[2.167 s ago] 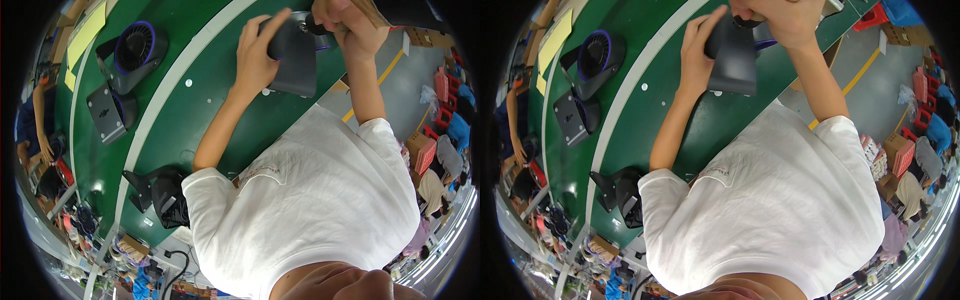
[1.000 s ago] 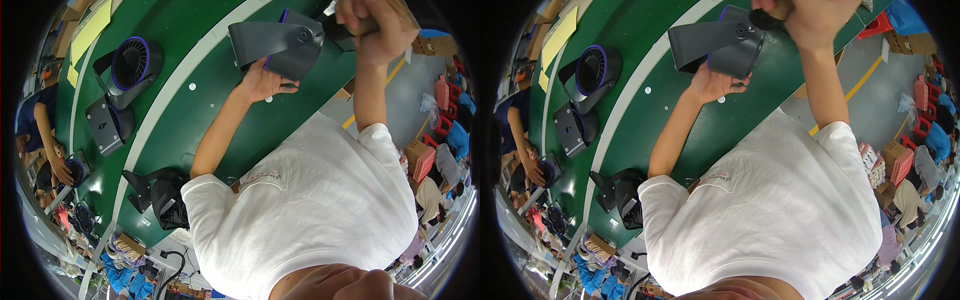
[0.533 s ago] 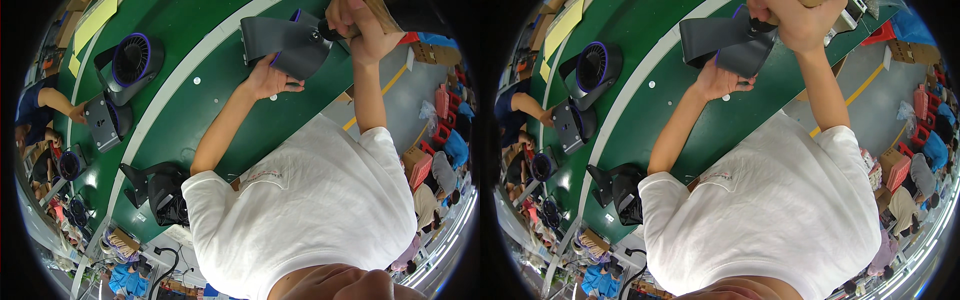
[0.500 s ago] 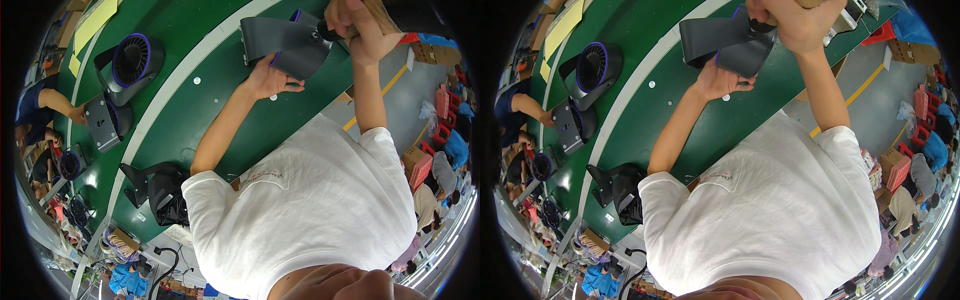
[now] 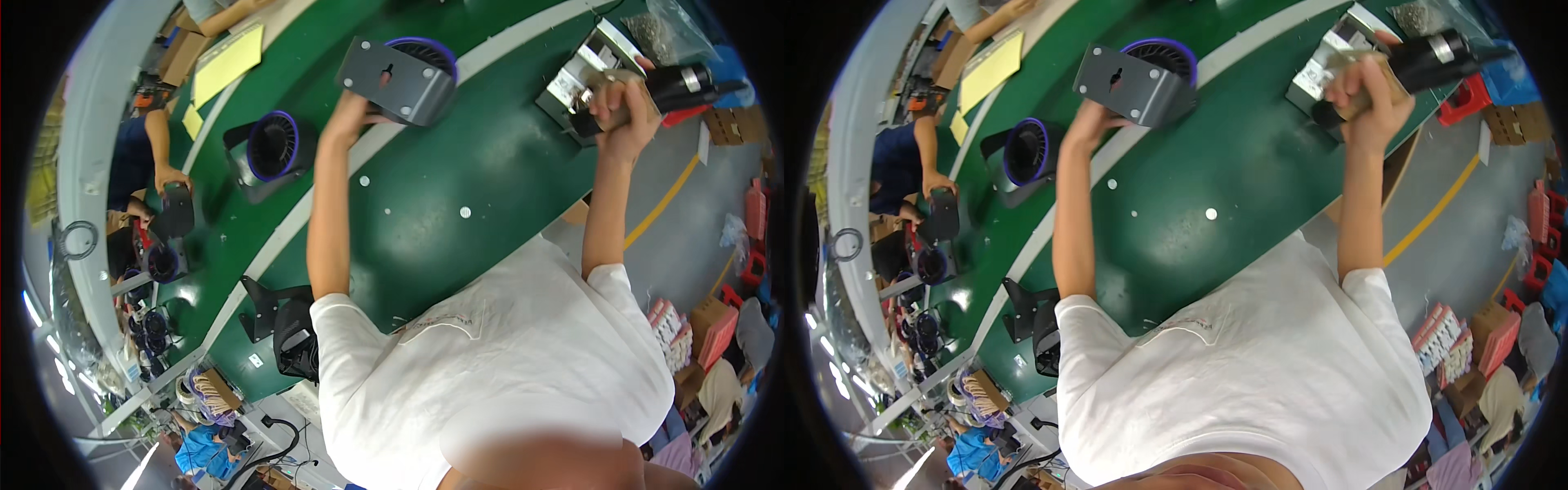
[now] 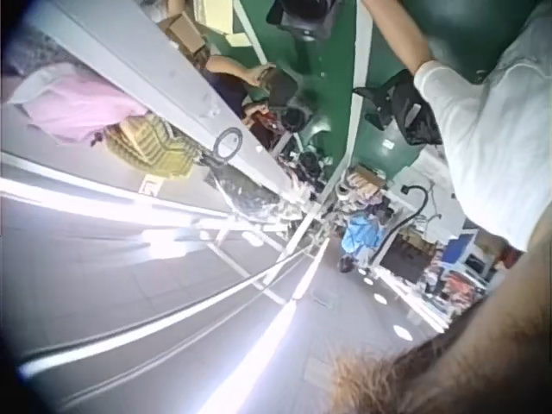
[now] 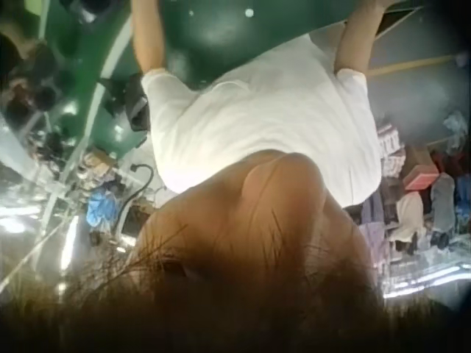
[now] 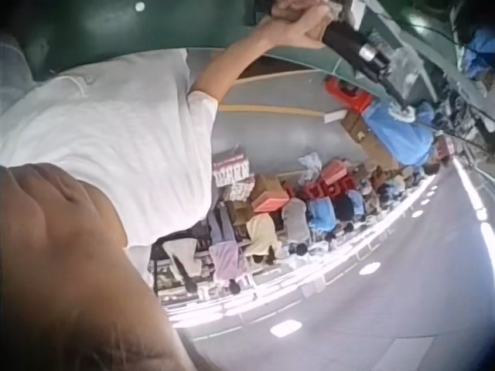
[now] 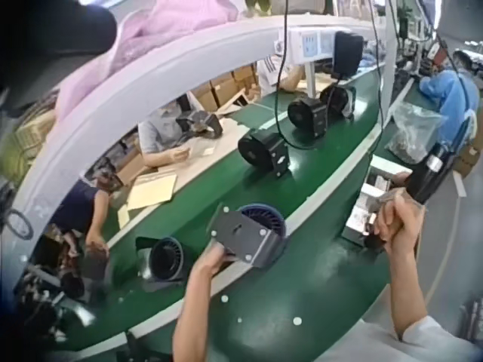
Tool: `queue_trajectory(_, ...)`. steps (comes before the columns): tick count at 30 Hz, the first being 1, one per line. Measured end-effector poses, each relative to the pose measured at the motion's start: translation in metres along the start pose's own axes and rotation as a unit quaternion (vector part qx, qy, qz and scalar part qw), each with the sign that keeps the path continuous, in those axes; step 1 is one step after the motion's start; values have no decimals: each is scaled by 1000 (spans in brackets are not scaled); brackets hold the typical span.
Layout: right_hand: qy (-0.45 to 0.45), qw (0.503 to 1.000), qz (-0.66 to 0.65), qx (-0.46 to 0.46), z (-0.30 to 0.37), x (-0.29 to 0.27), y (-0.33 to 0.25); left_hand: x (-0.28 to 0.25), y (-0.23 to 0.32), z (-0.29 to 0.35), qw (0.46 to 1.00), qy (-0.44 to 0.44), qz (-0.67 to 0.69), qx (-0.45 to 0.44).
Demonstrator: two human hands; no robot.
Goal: Assembling electronic components using an electric screwdriver at a production workstation.
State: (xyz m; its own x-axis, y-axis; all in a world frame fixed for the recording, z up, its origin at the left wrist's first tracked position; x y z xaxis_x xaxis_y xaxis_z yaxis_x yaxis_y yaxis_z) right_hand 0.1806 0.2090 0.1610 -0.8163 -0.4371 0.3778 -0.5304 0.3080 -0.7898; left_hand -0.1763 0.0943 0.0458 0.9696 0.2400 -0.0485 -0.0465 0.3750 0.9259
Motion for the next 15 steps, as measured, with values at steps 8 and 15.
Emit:
queue_trajectory(8,51,998,36,9,21,-59,8,-192,72,-51,958,223,-169,58)
queue_trajectory(15,45,996,53,48,27,-55,12,-70,161,-135,724,232,-488,429)
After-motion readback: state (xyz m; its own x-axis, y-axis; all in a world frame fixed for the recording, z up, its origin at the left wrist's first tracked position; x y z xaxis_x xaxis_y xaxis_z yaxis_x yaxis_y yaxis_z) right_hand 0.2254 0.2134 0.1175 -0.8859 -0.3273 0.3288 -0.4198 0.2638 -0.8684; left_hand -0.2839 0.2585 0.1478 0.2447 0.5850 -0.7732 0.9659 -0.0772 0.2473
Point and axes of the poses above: each hand's wrist, its own z-axis away from the middle knuckle, its own x-axis out of the palm, y = z × x, the point moved 5 cm from there along -z, towards the middle knuckle, and after that the axes turned 4 degrees about -y, right-handed, at the moved point
